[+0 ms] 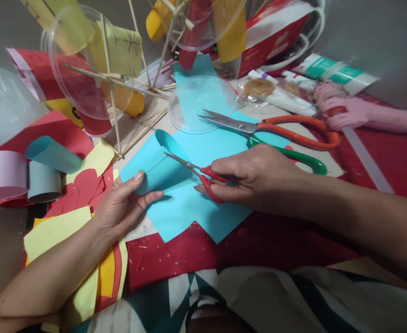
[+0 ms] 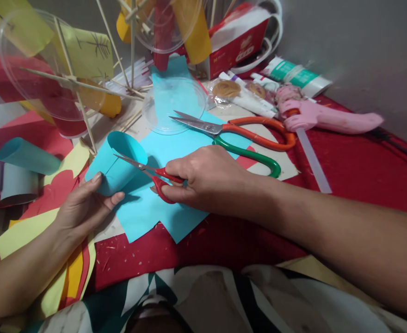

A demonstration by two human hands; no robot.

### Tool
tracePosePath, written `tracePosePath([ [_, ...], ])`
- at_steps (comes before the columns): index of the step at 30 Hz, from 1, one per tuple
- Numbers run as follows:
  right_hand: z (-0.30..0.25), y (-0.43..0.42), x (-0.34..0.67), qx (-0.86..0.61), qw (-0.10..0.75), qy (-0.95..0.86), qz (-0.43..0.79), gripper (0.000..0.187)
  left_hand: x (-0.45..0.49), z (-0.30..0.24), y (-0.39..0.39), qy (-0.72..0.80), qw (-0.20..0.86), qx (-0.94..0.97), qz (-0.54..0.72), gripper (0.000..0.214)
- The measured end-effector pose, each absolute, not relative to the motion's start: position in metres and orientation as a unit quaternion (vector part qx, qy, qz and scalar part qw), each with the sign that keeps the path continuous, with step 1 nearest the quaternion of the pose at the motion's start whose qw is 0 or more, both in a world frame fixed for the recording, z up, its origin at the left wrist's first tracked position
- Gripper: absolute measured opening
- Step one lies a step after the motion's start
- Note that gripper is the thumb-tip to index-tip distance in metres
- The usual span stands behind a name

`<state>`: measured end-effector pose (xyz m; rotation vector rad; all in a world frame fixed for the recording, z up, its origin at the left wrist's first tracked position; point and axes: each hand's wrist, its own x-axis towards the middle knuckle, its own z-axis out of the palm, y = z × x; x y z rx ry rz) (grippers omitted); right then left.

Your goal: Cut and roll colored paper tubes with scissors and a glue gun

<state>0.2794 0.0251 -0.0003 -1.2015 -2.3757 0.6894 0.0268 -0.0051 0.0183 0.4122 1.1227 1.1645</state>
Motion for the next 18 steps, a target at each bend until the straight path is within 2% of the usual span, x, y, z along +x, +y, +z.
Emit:
tracePosePath([
  [18, -0.0010, 0.0214, 0.2779, -0.442, 0.197, -0.852, 0.201, 0.034, 0.0292, 0.0186, -0.0089, 0.510, 0.664, 0.201, 0.508, 0.024],
])
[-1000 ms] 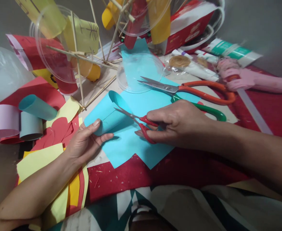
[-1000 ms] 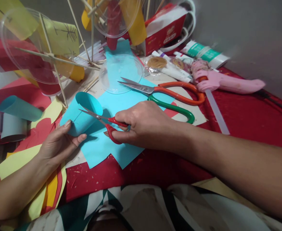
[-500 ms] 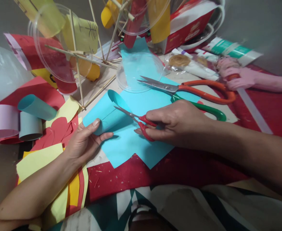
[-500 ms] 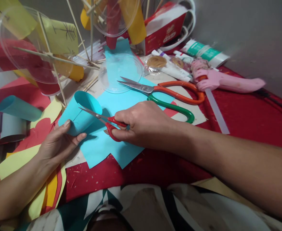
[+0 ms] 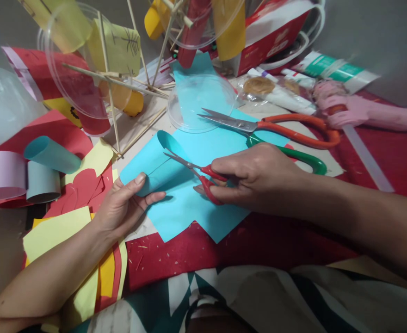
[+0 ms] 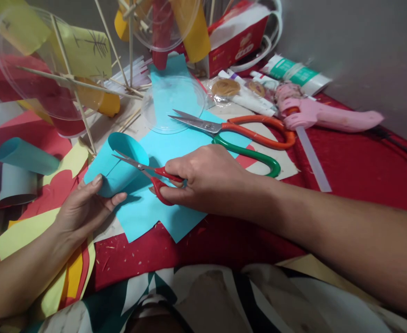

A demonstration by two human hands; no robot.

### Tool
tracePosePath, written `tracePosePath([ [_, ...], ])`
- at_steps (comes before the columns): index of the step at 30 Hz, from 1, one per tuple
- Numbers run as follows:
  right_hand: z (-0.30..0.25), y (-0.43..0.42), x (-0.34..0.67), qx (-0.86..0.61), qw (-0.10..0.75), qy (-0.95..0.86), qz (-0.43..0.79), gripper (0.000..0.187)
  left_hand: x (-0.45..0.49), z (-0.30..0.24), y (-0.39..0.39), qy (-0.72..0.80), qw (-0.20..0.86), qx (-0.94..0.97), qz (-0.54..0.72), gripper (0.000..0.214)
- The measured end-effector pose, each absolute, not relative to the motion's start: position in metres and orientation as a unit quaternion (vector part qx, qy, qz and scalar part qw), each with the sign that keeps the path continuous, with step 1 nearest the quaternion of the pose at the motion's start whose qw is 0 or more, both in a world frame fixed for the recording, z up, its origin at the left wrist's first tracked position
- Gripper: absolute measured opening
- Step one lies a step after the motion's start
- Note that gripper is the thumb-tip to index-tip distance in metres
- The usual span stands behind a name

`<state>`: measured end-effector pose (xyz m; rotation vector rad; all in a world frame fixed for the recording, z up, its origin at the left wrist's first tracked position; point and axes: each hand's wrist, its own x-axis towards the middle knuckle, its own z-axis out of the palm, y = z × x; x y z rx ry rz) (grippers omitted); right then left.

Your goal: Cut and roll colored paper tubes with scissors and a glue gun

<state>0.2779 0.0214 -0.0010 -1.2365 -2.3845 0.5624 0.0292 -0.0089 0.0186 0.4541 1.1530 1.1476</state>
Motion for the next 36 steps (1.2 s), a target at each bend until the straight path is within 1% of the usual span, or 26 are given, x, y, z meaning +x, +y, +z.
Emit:
tracePosePath([
  [9, -0.001, 0.021, 0.277, -0.444, 0.186, -0.850, 0.216, 0.031, 0.029, 0.018, -0.009, 0.502, 0.669, 0.203, 0.510, 0.020],
  [20, -0.001, 0.020, 0.275, -0.453, 0.192, -0.849, 0.191, 0.031, 0.030, 0.014, -0.012, 0.500, 0.677, 0.212, 0.497, 0.025],
  [36, 0.008, 0.020, 0.278, -0.458, 0.171, -0.842, 0.230, 0.028, 0.031, 0.015, -0.012, 0.497, 0.676, 0.201, 0.506, 0.029],
])
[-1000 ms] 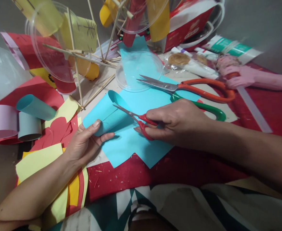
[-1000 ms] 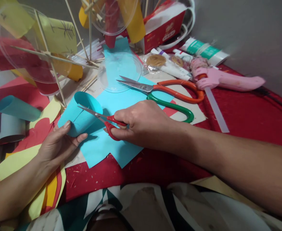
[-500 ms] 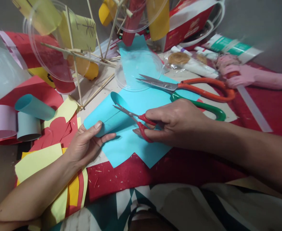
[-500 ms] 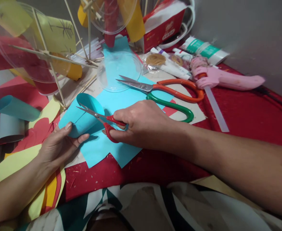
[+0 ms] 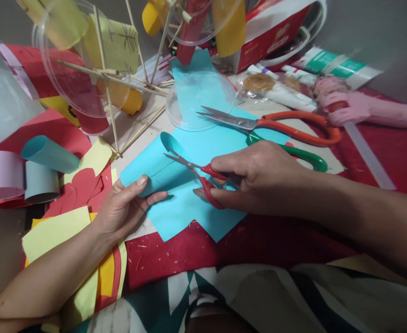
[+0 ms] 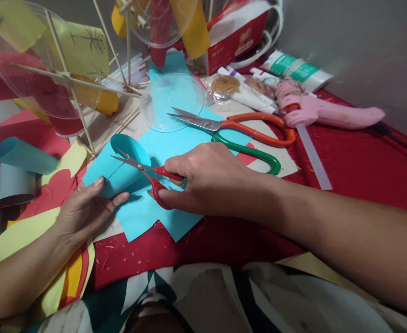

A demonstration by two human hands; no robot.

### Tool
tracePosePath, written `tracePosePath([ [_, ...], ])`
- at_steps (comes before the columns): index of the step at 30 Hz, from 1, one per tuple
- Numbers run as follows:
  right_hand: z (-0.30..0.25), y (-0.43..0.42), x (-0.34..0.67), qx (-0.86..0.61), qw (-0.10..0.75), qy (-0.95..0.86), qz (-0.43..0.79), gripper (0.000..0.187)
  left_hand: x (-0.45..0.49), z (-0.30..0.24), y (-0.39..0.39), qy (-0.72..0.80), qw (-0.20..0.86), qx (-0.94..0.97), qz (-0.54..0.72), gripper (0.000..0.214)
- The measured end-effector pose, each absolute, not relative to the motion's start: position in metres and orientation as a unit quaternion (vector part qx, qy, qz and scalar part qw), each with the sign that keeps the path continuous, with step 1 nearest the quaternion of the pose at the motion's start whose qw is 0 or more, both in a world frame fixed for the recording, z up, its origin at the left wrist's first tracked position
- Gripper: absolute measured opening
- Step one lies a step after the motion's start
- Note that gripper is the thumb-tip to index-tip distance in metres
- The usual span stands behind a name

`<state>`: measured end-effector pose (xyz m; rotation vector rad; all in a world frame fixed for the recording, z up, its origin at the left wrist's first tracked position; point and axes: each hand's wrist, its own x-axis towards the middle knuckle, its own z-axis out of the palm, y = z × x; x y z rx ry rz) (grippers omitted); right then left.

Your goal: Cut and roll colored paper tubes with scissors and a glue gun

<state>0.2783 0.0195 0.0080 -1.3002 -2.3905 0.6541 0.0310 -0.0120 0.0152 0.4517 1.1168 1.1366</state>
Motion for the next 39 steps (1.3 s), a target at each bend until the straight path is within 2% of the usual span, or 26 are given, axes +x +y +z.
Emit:
tracePosePath([
  [6, 0.004, 0.020, 0.281, -0.434, 0.199, -0.845, 0.240, 0.028, 0.031, 0.015, -0.012, 0.505, 0.674, 0.183, 0.507, 0.030],
  [15, -0.005, 0.018, 0.277, -0.424, 0.232, -0.854, 0.191, 0.033, 0.031, 0.016, -0.010, 0.500, 0.678, 0.170, 0.512, 0.031],
  [23, 0.007, 0.019, 0.274, -0.456, 0.161, -0.851, 0.205, 0.029, 0.033, 0.017, -0.010, 0.507, 0.671, 0.165, 0.516, 0.032],
  [31, 0.007, 0.018, 0.274, -0.463, 0.143, -0.855, 0.185, 0.031, 0.033, 0.017, -0.009, 0.505, 0.673, 0.163, 0.515, 0.033],
  [39, 0.011, 0.021, 0.270, -0.491, 0.089, -0.849, 0.176, 0.028, 0.033, 0.016, -0.009, 0.499, 0.676, 0.172, 0.514, 0.031],
])
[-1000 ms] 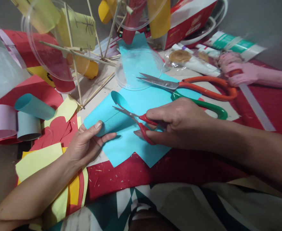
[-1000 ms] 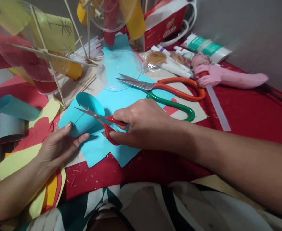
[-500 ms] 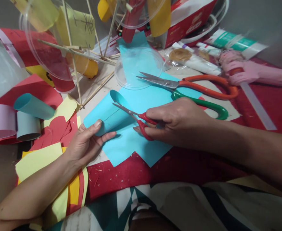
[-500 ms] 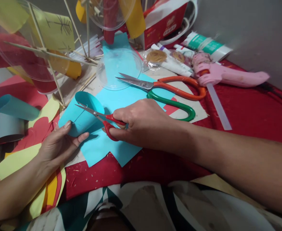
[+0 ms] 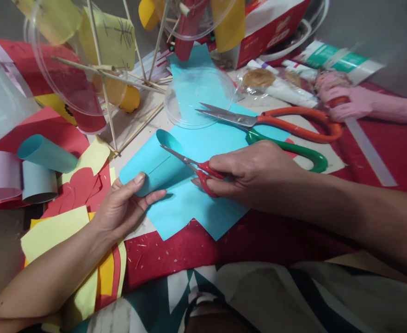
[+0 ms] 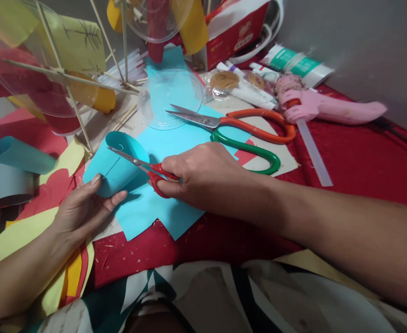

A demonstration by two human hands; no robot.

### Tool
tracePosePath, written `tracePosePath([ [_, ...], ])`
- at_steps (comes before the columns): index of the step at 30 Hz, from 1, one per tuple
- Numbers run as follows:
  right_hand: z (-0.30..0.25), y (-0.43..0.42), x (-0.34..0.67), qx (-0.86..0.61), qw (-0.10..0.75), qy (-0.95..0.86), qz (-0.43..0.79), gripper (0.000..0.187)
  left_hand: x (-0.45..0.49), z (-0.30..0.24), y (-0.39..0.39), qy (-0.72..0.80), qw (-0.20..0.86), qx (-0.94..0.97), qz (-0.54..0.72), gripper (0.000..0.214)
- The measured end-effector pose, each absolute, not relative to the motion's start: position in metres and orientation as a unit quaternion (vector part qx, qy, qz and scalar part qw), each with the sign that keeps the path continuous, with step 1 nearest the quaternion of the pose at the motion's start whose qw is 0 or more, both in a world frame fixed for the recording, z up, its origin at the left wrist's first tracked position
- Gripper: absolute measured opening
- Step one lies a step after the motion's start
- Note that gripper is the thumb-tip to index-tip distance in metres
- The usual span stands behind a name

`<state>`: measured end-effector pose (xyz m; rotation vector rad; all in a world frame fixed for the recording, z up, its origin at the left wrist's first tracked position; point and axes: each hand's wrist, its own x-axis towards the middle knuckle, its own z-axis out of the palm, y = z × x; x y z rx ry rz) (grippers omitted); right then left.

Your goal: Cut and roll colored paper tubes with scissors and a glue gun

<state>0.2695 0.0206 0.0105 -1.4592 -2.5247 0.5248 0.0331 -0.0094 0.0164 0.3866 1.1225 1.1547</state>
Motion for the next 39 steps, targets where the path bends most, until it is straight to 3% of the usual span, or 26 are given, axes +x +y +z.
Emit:
tracePosePath([
  [6, 0.010, 0.020, 0.270, -0.484, 0.106, -0.849, 0.185, 0.025, 0.031, 0.016, -0.010, 0.497, 0.676, 0.174, 0.516, 0.031],
  [15, 0.006, 0.021, 0.280, -0.464, 0.270, -0.804, 0.257, 0.042, 0.028, 0.019, -0.009, 0.507, 0.665, 0.188, 0.515, 0.022],
  [30, 0.008, 0.023, 0.279, -0.446, 0.182, -0.824, 0.298, 0.035, 0.028, 0.018, -0.008, 0.501, 0.664, 0.193, 0.521, 0.024],
  [39, 0.006, 0.022, 0.277, -0.438, 0.189, -0.823, 0.307, 0.035, 0.030, 0.017, -0.009, 0.507, 0.668, 0.178, 0.515, 0.028],
])
